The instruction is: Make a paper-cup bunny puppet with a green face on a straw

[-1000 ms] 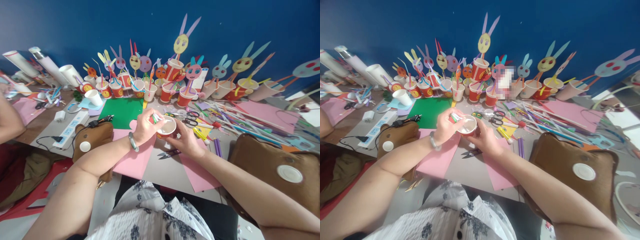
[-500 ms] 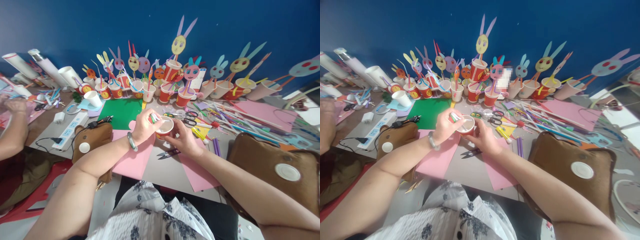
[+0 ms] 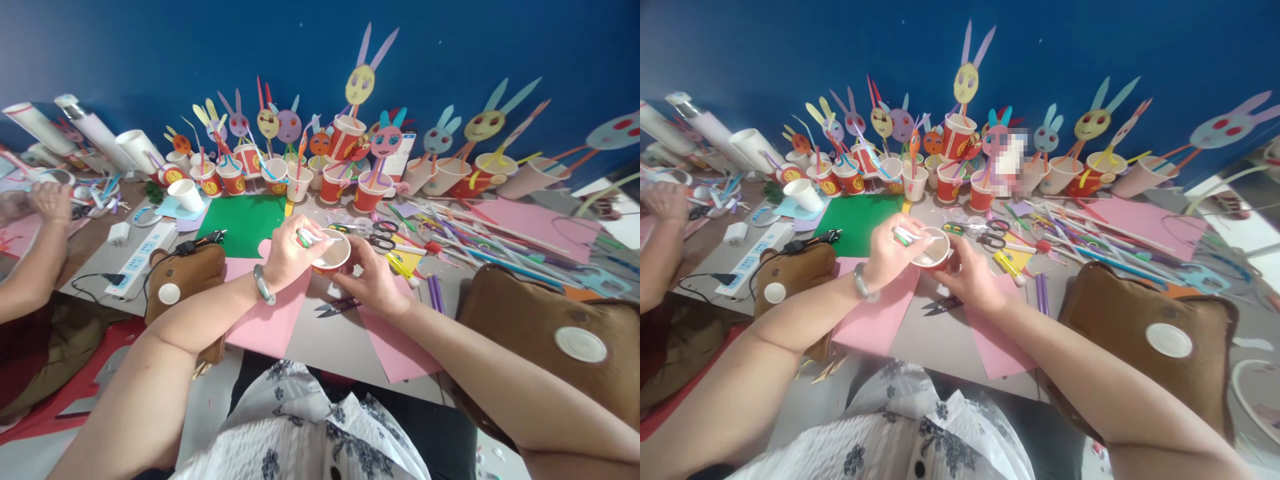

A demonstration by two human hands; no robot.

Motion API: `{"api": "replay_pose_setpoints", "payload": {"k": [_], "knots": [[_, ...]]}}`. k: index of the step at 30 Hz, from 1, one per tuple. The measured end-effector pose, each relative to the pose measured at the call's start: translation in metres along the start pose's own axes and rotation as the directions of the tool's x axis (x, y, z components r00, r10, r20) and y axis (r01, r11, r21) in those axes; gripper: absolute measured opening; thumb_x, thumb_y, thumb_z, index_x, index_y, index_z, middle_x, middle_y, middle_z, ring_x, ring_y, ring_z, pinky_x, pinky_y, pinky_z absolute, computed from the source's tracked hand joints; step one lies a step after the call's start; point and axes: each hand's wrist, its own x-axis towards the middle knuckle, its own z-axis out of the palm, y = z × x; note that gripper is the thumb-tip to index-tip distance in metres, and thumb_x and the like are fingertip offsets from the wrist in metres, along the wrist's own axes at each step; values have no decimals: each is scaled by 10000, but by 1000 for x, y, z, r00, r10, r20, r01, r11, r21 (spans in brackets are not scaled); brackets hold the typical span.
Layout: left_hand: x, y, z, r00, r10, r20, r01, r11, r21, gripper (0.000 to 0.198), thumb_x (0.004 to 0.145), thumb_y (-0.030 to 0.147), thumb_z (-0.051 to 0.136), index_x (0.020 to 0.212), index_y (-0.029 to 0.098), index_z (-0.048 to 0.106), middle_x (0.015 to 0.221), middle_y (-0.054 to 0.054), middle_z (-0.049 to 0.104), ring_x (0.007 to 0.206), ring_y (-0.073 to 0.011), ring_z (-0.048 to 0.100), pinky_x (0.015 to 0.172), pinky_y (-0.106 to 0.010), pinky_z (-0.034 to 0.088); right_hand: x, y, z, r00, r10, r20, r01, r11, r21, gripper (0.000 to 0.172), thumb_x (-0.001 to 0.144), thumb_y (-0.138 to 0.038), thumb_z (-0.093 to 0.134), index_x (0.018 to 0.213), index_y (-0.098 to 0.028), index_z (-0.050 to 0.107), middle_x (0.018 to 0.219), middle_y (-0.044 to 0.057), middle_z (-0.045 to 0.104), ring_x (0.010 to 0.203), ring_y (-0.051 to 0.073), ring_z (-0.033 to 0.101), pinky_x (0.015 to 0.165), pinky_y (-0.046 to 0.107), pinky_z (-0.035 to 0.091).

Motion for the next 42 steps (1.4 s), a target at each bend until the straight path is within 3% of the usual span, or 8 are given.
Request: {"api": "replay_pose_setpoints", "payload": {"k": [16, 24, 28, 32, 35, 42], "knots": [[-2, -3, 6, 995, -104, -1, 103, 985, -139, 246, 727, 248, 803, 734, 198, 562, 773, -13, 713, 821, -171, 715, 787, -317, 569, -3, -1, 0, 998, -55, -13, 54, 998, -44, 583, 810, -447, 758, 1295, -214, 536, 781, 6, 660, 594, 153, 602, 559, 287, 498], [1, 7, 6, 994, -94, -57, 81, 977, -196, 283, 718, 229, 810, 671, 203, 532, 718, 10, 702, 802, -160, 719, 760, -309, 563, -3, -3, 1, 997, -69, -39, 69, 997, -19, 575, 815, -454, 755, 1295, -229, 535, 754, -4, 653, 590, 156, 602, 561, 302, 503], [2, 6, 5, 994, -103, -47, 92, 975, -204, 297, 716, 237, 815, 672, 204, 523, 708, 8, 698, 782, -157, 711, 744, -312, 560, -2, -7, -3, 996, -92, -3, 92, 996, -23, 565, 822, -389, 741, 1311, -216, 518, 816, 12, 677, 606, 149, 614, 578, 297, 517], [1, 4, 5, 991, -127, -39, 116, 970, -211, 290, 713, 260, 813, 678, 201, 531, 727, -2, 696, 752, -152, 697, 730, -309, 554, 1, -8, -10, 985, -151, 88, 149, 988, 26, 543, 831, -211, 638, 1348, -191, 473, 1009, 73, 715, 686, 153, 658, 639, 301, 548], [1, 3, 5, 988, -152, -26, 143, 967, -212, 314, 702, 292, 819, 670, 204, 519, 712, 4, 684, 739, -158, 695, 729, -313, 555, 3, -5, -12, 985, -134, 106, 129, 990, 57, 437, 882, -185, 536, 1316, -184, 484, 1017, 91, 728, 738, 170, 688, 673, 318, 558], [0, 4, 5, 980, -190, 55, 195, 977, -86, 330, 708, 271, 817, 660, 215, 495, 715, 15, 692, 673, -143, 650, 643, -288, 522, 5, -6, -13, 995, 18, 100, -25, 997, 71, 193, 994, -277, 439, 1125, -189, 551, 753, 34, 714, 610, 154, 679, 572, 281, 518]]}}
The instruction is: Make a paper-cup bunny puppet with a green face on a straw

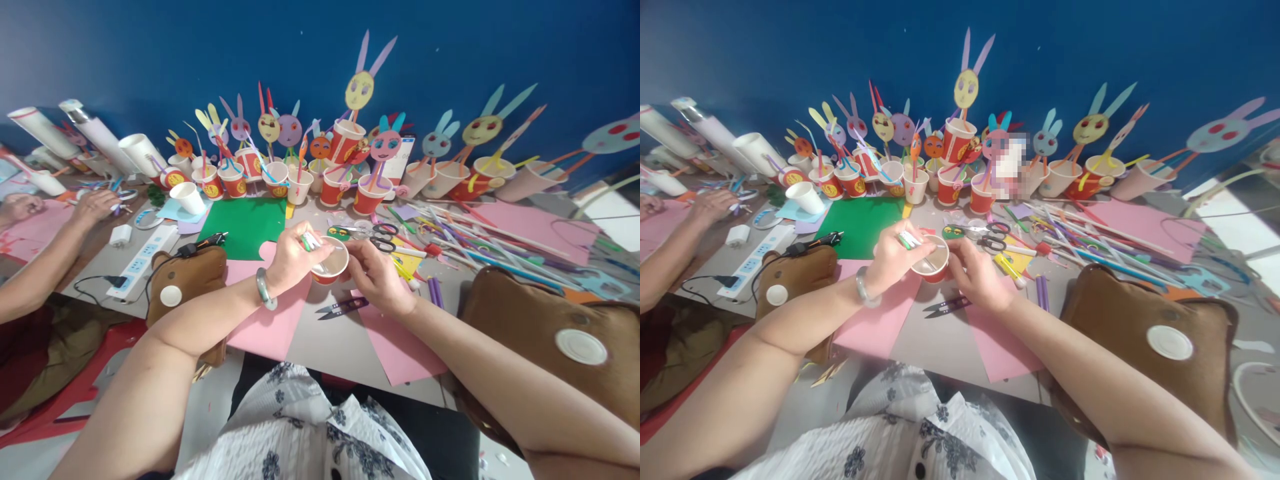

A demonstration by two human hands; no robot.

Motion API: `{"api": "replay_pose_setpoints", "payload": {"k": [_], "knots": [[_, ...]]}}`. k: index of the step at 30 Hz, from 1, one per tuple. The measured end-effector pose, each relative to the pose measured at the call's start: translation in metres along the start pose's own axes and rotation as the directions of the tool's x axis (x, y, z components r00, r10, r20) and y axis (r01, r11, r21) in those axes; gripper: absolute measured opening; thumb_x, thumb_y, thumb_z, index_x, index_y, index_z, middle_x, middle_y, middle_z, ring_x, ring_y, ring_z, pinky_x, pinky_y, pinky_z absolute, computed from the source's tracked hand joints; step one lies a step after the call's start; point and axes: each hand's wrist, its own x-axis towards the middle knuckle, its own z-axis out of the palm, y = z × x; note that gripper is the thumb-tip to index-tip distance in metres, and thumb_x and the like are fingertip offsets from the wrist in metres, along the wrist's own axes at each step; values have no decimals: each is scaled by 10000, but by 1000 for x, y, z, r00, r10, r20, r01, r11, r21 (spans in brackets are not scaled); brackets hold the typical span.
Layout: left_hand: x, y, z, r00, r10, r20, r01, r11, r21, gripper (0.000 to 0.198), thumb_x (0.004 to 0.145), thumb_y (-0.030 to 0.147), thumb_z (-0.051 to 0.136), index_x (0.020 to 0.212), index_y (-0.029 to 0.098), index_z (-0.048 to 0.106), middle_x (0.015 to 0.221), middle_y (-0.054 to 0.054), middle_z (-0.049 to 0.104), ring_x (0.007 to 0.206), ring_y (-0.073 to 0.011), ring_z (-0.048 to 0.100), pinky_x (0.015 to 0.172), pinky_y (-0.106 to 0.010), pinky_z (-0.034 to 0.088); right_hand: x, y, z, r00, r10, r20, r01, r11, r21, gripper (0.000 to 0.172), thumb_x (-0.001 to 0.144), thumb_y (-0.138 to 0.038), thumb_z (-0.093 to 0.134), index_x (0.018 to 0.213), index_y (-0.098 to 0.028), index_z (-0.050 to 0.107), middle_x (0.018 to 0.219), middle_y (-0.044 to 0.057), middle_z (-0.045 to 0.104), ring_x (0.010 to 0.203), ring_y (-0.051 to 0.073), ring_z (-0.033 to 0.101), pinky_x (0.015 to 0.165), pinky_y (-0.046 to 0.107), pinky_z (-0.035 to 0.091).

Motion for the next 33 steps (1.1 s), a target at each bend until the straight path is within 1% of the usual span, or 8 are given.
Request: {"api": "replay_pose_setpoints", "payload": {"k": [6, 11, 18, 22, 25, 27, 30, 33], "knots": [[-1, 0, 0, 1000, 2, 15, -3, 998, 69, 360, 692, 202, 821, 641, 217, 465, 691, 24, 665, 679, -144, 625, 643, -289, 496, 3, -2, -1, 999, 39, -35, -40, 999, 0, 154, 980, -269, 473, 1032, -183, 590, 642, -4, 675, 585, 146, 660, 576, 266, 494], [0, -2, -1, 999, -7, 37, 3, 995, 95, 342, 695, 227, 814, 634, 210, 478, 667, 38, 636, 634, -130, 587, 602, -270, 464, 4, -1, -1, 997, 81, -11, -80, 995, 52, 148, 968, -278, 496, 1000, -181, 603, 612, -15, 662, 581, 147, 655, 577, 262, 494], [-6, -6, 3, 997, -4, 74, -1, 998, 70, 286, 716, 219, 770, 654, 198, 492, 648, 50, 606, 620, -113, 547, 605, -250, 433, 4, 2, 0, 995, 98, 16, -100, 981, 167, 165, 950, -324, 536, 962, -181, 617, 695, 17, 709, 589, 148, 668, 550, 262, 521], [-6, -6, 5, 997, -7, 75, 2, 998, 69, 292, 707, 199, 767, 641, 195, 482, 632, 55, 585, 615, -109, 534, 604, -243, 425, 5, 5, 0, 996, 89, 5, -89, 991, 103, 184, 940, -299, 535, 971, -172, 665, 701, 22, 712, 595, 149, 673, 573, 267, 533], [-5, -6, 5, 997, -9, 77, 6, 1000, 30, 255, 711, 188, 773, 659, 195, 523, 655, 47, 614, 641, -118, 573, 631, -248, 456, 7, 10, -2, 997, 67, -25, -65, 996, 69, 197, 931, -325, 556, 963, -183, 689, 782, 39, 738, 646, 166, 695, 612, 287, 555], [-4, -6, 4, 995, 4, 97, -4, 1000, -1, 200, 724, 181, 773, 702, 198, 574, 711, 31, 662, 692, -130, 622, 682, -264, 492, 8, 12, -3, 999, 37, -35, -36, 999, 22, 181, 926, -319, 564, 942, -190, 691, 818, 47, 743, 677, 176, 705, 635, 297, 558], [-3, -4, 1, 989, 27, 146, -27, 1000, -7, 163, 738, 198, 784, 790, 205, 629, 829, 1, 715, 780, -146, 664, 751, -288, 520, 9, 12, -4, 1000, 11, -18, -12, 998, -54, 146, 932, -279, 545, 920, -196, 665, 768, 35, 724, 663, 173, 698, 630, 292, 540], [0, -1, -2, 987, 31, 159, -26, 999, -38, 204, 744, 209, 788, 865, 207, 624, 890, -15, 719, 811, -149, 668, 761, -288, 525, 9, 12, -2, 998, 40, -45, -41, 999, -18, 128, 940, -284, 532, 916, -198, 624, 758, 26, 710, 662, 173, 706, 628, 290, 541]]}}
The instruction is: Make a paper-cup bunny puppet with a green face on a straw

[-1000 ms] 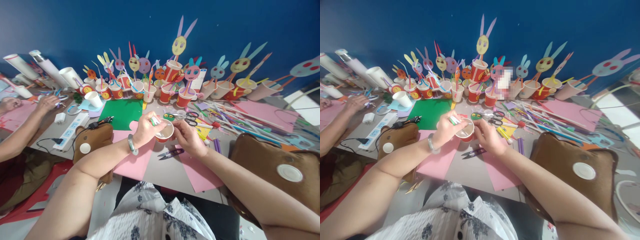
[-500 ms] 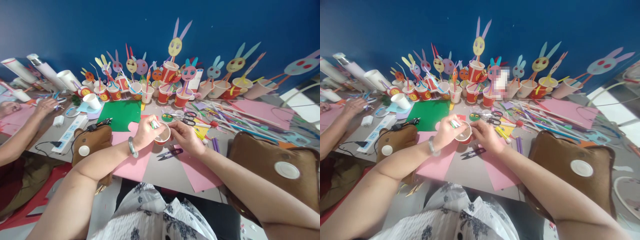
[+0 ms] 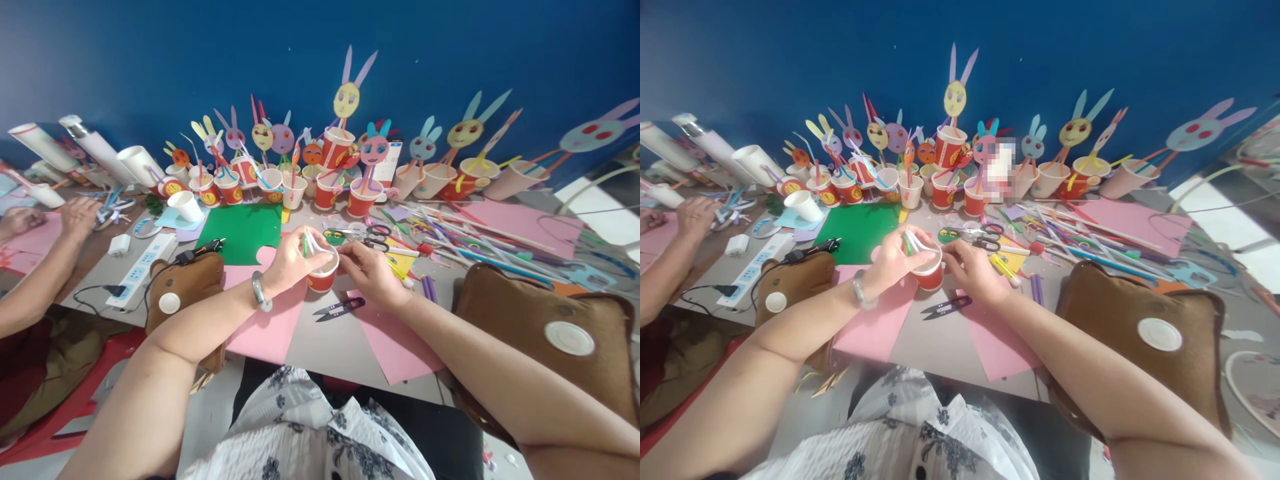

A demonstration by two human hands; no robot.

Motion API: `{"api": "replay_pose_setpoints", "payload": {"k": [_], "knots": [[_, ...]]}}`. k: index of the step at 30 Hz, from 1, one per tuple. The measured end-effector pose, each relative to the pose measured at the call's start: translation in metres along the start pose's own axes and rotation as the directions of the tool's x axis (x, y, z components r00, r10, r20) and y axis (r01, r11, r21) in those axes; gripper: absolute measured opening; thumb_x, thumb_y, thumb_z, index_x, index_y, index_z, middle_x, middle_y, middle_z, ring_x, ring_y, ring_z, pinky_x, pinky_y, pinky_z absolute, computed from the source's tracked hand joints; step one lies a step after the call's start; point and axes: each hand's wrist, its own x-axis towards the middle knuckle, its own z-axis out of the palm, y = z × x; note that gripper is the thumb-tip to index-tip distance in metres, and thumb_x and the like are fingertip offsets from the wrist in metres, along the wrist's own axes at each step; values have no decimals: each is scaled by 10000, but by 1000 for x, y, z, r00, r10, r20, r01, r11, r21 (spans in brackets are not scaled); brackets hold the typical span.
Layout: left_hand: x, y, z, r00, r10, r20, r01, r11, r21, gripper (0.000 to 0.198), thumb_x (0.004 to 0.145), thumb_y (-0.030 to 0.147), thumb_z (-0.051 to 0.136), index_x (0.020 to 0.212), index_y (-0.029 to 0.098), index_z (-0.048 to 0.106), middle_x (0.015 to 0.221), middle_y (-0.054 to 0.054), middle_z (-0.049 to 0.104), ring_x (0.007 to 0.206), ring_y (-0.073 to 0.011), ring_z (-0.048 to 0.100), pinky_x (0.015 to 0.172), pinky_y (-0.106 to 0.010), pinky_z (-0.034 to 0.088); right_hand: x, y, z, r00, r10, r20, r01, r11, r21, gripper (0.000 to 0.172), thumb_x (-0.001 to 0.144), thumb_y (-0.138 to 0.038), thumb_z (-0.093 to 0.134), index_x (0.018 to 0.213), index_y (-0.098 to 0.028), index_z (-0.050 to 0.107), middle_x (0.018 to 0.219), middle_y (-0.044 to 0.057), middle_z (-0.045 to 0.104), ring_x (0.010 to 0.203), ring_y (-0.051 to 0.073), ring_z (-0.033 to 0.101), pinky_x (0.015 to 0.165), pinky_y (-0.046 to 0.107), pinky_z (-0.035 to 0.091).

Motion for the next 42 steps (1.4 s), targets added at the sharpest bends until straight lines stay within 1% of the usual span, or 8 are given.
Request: {"api": "replay_pose_setpoints", "payload": {"k": [3, 7, 13, 17, 23, 27, 34, 42], "knots": [[4, 0, -3, 999, 36, -24, -37, 998, -41, 198, 775, 231, 769, 856, 208, 590, 845, -6, 691, 771, -139, 643, 741, -281, 521, 0, 2, 1, 998, 25, -61, -22, 999, 41, 145, 948, -318, 535, 903, -198, 603, 761, 32, 703, 677, 181, 716, 620, 291, 545], [9, -3, -7, 995, 91, -39, -89, 995, 49, 209, 851, 340, 714, 751, 213, 580, 698, 18, 603, 662, -124, 560, 662, -271, 495, -1, 2, 1, 995, -5, -100, 4, 1000, -10, 152, 954, -331, 534, 903, -204, 601, 745, 38, 713, 684, 187, 706, 622, 300, 541], [13, -5, -13, 995, 67, 74, -67, 998, -2, 229, 856, 430, 711, 809, 215, 650, 731, 0, 661, 669, -137, 603, 645, -277, 512, -3, -1, 1, 996, -18, -87, 18, 1000, -12, 111, 947, -311, 532, 895, -218, 564, 742, 35, 726, 695, 189, 713, 640, 301, 537], [14, -7, -11, 990, 54, 128, -42, 995, -92, 226, 877, 424, 685, 837, 204, 651, 797, -15, 693, 712, -138, 641, 671, -269, 528, -3, -4, 1, 999, -16, -45, 16, 1000, 4, 73, 933, -272, 525, 875, -227, 530, 741, 30, 720, 674, 183, 706, 628, 292, 526], [9, -12, -6, 968, 83, 239, -54, 991, -122, 231, 948, 401, 582, 1019, 201, 672, 986, -60, 734, 907, -168, 701, 809, -285, 564, -5, -3, -1, 998, -65, -23, 62, 992, -113, 54, 936, -255, 507, 891, -238, 530, 759, 24, 711, 673, 189, 677, 638, 303, 497], [9, -15, -5, 962, 52, 266, -33, 996, -78, 236, 952, 405, 560, 985, 191, 655, 926, -47, 722, 853, -160, 687, 771, -268, 553, -5, 2, -2, 994, -106, 22, 109, 982, -153, 52, 931, -237, 492, 882, -239, 510, 755, 25, 695, 662, 182, 649, 630, 297, 479], [9, -9, -7, 948, 74, 311, -69, 997, -27, 198, 959, 349, 508, 909, 182, 602, 875, -35, 674, 816, -159, 638, 772, -287, 528, -4, 5, -3, 986, -143, 89, 156, 974, -164, 79, 882, -195, 509, 825, -236, 473, 697, 4, 616, 611, 153, 585, 587, 271, 439], [6, -11, -5, 955, 44, 294, -33, 999, -43, 170, 951, 313, 494, 948, 169, 584, 961, -63, 641, 933, -178, 624, 893, -324, 506, -6, 2, 4, 995, -92, 34, 95, 990, -104, 101, 901, -273, 544, 820, -229, 503, 750, 29, 658, 658, 165, 620, 630, 297, 490]]}}
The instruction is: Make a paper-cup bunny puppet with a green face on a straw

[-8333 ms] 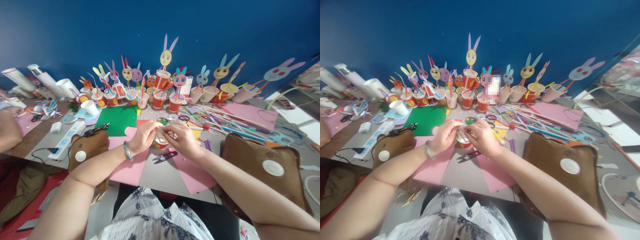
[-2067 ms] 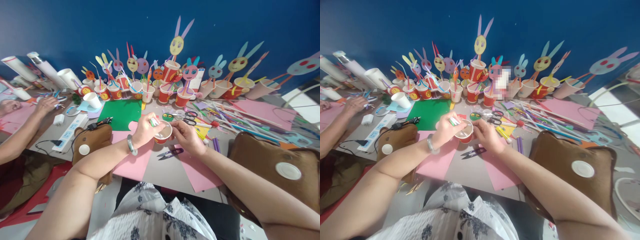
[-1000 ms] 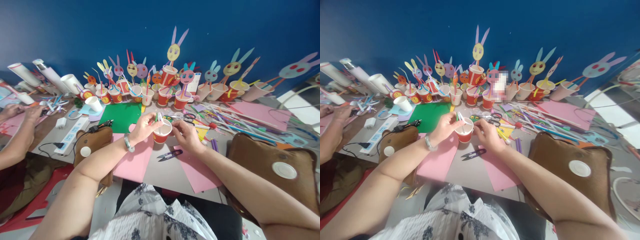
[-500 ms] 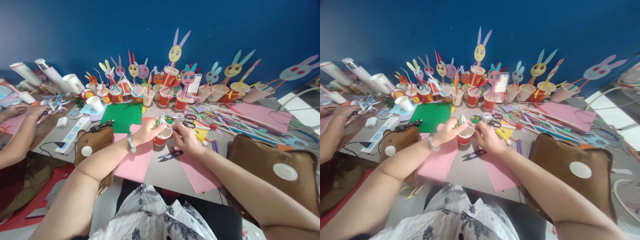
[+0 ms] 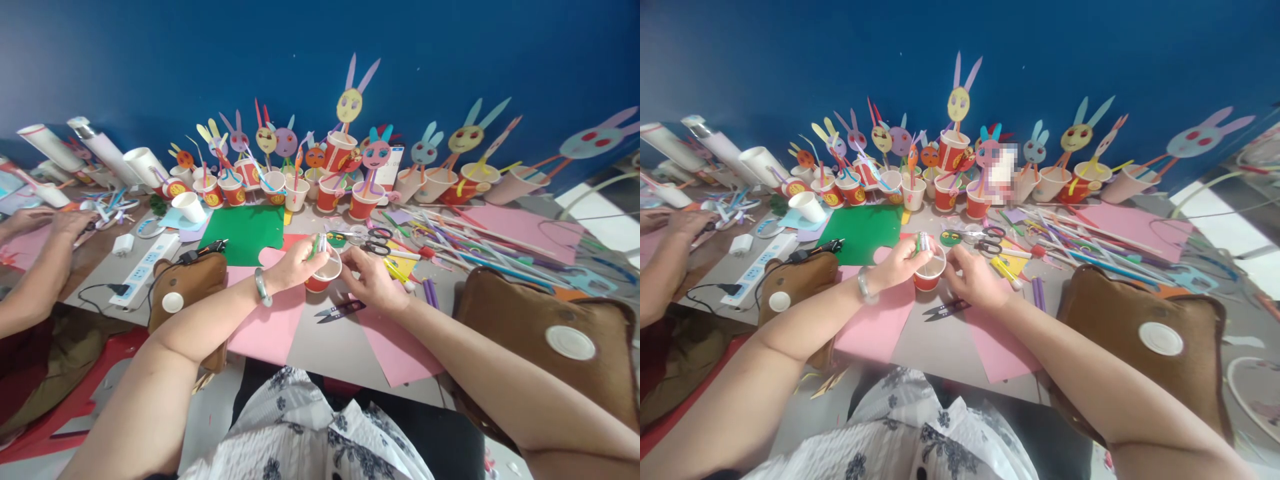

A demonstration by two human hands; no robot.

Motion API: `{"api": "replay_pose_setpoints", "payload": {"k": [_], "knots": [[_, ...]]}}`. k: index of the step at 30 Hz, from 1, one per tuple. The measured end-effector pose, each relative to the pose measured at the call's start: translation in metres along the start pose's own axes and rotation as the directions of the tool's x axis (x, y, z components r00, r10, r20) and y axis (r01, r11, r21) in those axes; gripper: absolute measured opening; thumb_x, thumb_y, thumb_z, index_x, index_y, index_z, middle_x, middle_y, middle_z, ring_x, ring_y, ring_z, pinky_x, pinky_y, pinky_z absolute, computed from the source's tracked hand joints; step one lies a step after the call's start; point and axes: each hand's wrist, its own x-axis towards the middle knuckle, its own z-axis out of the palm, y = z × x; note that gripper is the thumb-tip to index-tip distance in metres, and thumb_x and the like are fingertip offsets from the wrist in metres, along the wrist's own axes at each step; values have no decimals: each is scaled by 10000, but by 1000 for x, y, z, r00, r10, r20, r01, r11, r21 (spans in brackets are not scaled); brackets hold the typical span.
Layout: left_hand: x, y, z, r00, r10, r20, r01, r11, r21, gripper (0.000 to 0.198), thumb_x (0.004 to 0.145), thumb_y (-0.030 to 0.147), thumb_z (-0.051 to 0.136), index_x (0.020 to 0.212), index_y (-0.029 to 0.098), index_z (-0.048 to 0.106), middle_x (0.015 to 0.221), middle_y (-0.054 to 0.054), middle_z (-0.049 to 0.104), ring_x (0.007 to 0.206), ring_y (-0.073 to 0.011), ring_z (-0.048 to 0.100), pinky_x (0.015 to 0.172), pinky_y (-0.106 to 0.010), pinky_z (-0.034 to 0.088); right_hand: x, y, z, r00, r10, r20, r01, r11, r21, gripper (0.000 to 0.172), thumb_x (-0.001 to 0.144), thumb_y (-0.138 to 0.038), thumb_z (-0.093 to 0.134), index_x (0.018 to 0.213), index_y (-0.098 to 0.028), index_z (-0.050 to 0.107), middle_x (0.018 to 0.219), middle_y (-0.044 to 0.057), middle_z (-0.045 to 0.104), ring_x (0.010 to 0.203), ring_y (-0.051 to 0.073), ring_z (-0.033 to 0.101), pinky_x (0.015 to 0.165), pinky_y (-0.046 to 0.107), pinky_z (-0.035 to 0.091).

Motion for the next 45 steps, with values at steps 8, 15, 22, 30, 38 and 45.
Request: {"api": "replay_pose_setpoints", "payload": {"k": [8, 15, 22, 30, 38, 45], "knots": [[0, 3, -1, 999, -32, 38, 34, 999, -27, 493, 642, 452, 865, 956, 163, 617, 1231, -135, 580, 1174, -284, 586, 1036, -433, 463, -1, 0, -1, 999, -46, -23, 45, 998, -45, 118, 873, -280, 584, 793, -227, 515, 764, 36, 697, 658, 167, 634, 631, 292, 495], [-1, 5, -1, 993, -17, 117, 22, 999, -44, 480, 592, 351, 900, 940, 186, 614, 1146, -84, 637, 1117, -272, 610, 969, -425, 484, -3, 2, -3, 988, -157, 13, 157, 981, -115, 129, 902, -284, 572, 810, -226, 502, 747, 31, 640, 672, 166, 595, 630, 283, 467], [0, 3, -1, 995, 27, 98, -24, 999, -28, 455, 605, 337, 866, 937, 197, 588, 988, -36, 602, 952, -211, 602, 888, -374, 475, -3, 2, -4, 968, -251, 17, 251, 958, -135, 131, 912, -233, 539, 804, -226, 465, 734, 14, 582, 647, 146, 538, 607, 261, 431], [2, 3, -3, 991, 10, 131, -10, 1000, 0, 601, 537, 358, 922, 1021, 191, 606, 1050, -62, 616, 1025, -245, 609, 935, -389, 470, -2, 1, -2, 979, -204, -9, 202, 974, -99, 138, 870, -210, 554, 766, -225, 464, 705, 2, 566, 606, 134, 508, 587, 256, 415], [0, 10, -6, 983, -77, 164, 82, 996, -27, 657, 575, 313, 909, 1140, 166, 607, 1129, -91, 658, 1063, -255, 641, 951, -390, 485, -2, -1, 0, 998, -51, -48, 49, 998, -41, 67, 912, -227, 529, 871, -212, 580, 753, 22, 671, 634, 138, 590, 597, 250, 444], [1, 9, -7, 991, -46, 125, 44, 999, 13, 624, 559, 375, 918, 1084, 173, 648, 1098, -89, 660, 1048, -260, 641, 940, -409, 498, 1, -6, 1, 998, 30, -60, -28, 999, 32, 112, 905, -266, 538, 805, -216, 535, 716, 19, 672, 611, 140, 587, 558, 251, 444]]}}
